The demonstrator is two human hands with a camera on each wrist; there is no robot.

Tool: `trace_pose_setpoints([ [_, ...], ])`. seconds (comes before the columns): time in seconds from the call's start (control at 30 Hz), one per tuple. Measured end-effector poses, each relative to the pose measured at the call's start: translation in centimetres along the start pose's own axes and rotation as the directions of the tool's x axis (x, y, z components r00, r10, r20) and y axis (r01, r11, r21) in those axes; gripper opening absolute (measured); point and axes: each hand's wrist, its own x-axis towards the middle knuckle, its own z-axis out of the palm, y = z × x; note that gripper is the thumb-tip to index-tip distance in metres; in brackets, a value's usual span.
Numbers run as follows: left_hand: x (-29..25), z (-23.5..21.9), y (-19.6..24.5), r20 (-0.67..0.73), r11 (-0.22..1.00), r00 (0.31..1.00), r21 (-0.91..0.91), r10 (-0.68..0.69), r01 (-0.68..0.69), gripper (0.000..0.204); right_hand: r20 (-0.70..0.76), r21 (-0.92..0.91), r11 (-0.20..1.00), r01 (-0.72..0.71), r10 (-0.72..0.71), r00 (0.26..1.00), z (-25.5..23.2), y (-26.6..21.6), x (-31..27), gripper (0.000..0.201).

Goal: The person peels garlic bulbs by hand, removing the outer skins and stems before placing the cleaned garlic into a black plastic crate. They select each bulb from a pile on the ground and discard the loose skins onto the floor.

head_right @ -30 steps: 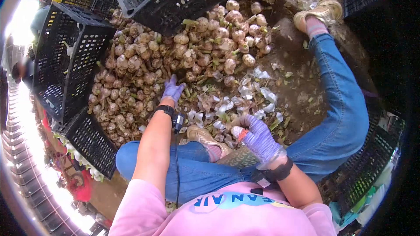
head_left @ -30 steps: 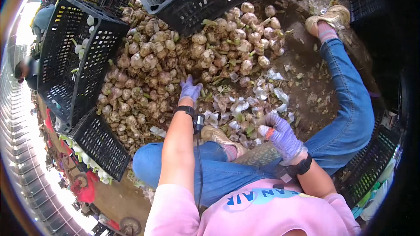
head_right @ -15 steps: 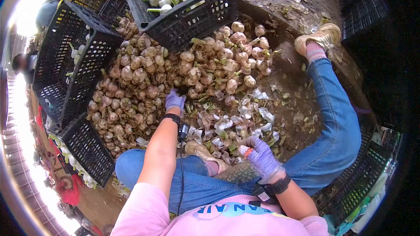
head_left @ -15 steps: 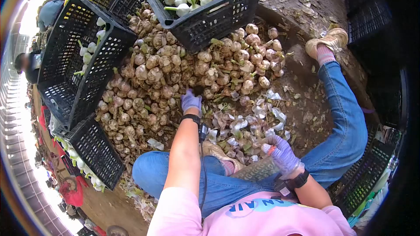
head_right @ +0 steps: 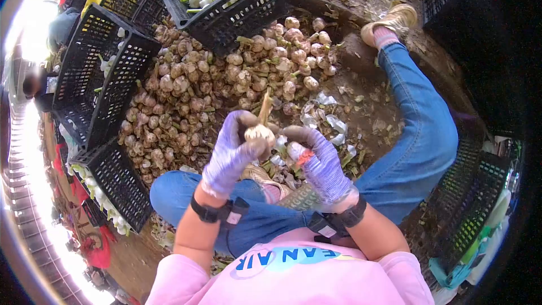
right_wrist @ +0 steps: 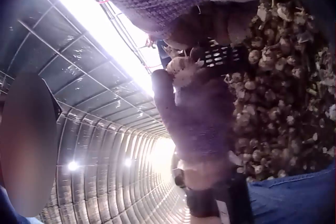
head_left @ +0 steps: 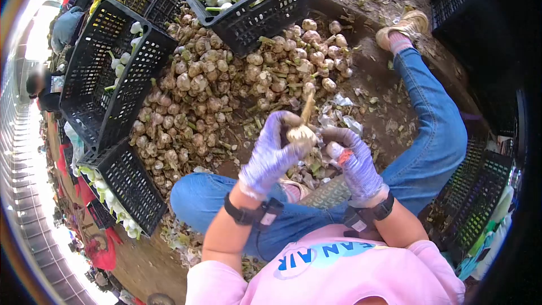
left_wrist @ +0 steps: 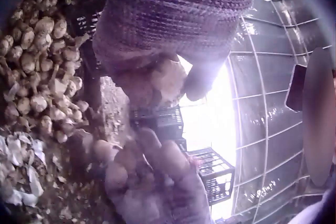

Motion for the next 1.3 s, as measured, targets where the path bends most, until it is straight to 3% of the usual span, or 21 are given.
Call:
trace_pose_setpoints([
  [0.03,-1.1,1.0,-0.6,-0.009,0.999,0.999,-0.007,0.035,-0.035,0.046,0.019,0.008,0.997,0.082,-0.082,0.996,-0.2,0.1,-0.4,0.034],
  [0.1,-2.8,2.6,-1.7,-0.015,0.991,0.993,0.058,0.120,-0.119,0.051,0.044,0.027,0.997,0.078,-0.079,0.996,-0.3,-0.5,-1.7,0.034],
  [0.2,-4.9,5.2,-1.2,-0.051,0.997,0.995,0.006,0.083,-0.083,0.051,0.084,0.038,0.998,0.059,-0.062,0.995,-0.8,-1.3,-3.4,0.033],
  [0.27,-5.3,5.2,-2.5,-0.021,0.992,0.994,0.075,0.103,-0.101,0.047,0.113,0.096,0.990,0.108,-0.118,0.987,-1.1,-0.9,-4.0,0.033],
  [0.33,-5.1,5.3,-3.7,0.064,0.935,0.950,0.167,0.307,-0.314,0.051,0.114,0.056,0.996,0.069,-0.075,0.991,-1.2,-1.5,-4.7,0.032],
  [0.5,-6.6,5.9,-4.3,-0.022,0.916,0.972,0.341,0.232,-0.211,0.055,0.107,0.185,0.982,0.040,-0.061,0.992,-1.4,-1.1,-5.4,0.028],
  [0.57,-6.8,6.2,-3.7,0.040,0.945,0.979,0.257,0.198,-0.202,0.063,0.099,0.119,0.990,0.071,-0.083,0.992,-2.0,-0.7,-5.1,0.027],
  [0.7,-7.4,6.1,-3.8,0.065,0.936,0.973,0.267,0.222,-0.231,0.066,0.122,-0.004,0.996,0.084,-0.082,0.989,-2.1,-1.9,-5.7,0.026],
  [0.77,-7.6,6.6,-3.9,0.009,0.988,0.989,0.055,0.144,-0.145,0.068,0.154,-0.055,0.998,0.021,-0.013,0.988,-1.9,-3.4,-5.8,0.025],
  [0.8,-7.7,6.5,-3.9,0.008,0.988,0.990,0.055,0.143,-0.143,0.068,0.177,-0.107,0.994,-0.035,0.054,0.983,-1.9,-3.7,-5.7,0.024],
  [0.9,-7.7,6.2,-4.4,-0.050,0.997,0.997,-0.055,0.054,-0.056,0.069,0.206,-0.160,0.987,-0.033,0.066,0.976,-2.3,-3.3,-5.6,0.023],
  [1.03,-7.5,6.3,-4.3,-0.067,0.994,0.997,-0.090,0.050,-0.056,0.068,0.228,-0.113,0.992,-0.052,0.077,0.971,-2.6,-2.7,-5.3,0.024],
  [1.1,-7.3,6.0,-4.6,-0.100,0.994,0.994,-0.088,0.051,-0.059,0.067,0.284,-0.007,0.998,0.062,-0.057,0.957,-2.5,-2.4,-5.0,0.026],
  [1.17,-6.8,5.1,-5.5,0.034,0.894,0.949,0.326,0.315,-0.308,0.066,0.273,0.013,1.000,0.011,-0.014,0.962,-2.1,-2.4,-5.1,0.027],
  [1.23,-6.8,5.1,-5.7,0.025,0.875,0.941,0.360,0.338,-0.324,0.066,0.265,0.034,0.999,-0.037,0.027,0.964,-2.1,-2.5,-5.0,0.028],
  [1.3,-6.8,5.4,-5.5,0.014,0.855,0.933,0.394,0.360,-0.336,0.066,0.242,-0.019,0.982,-0.190,0.189,0.952,-2.4,-2.3,-4.7,0.029],
])
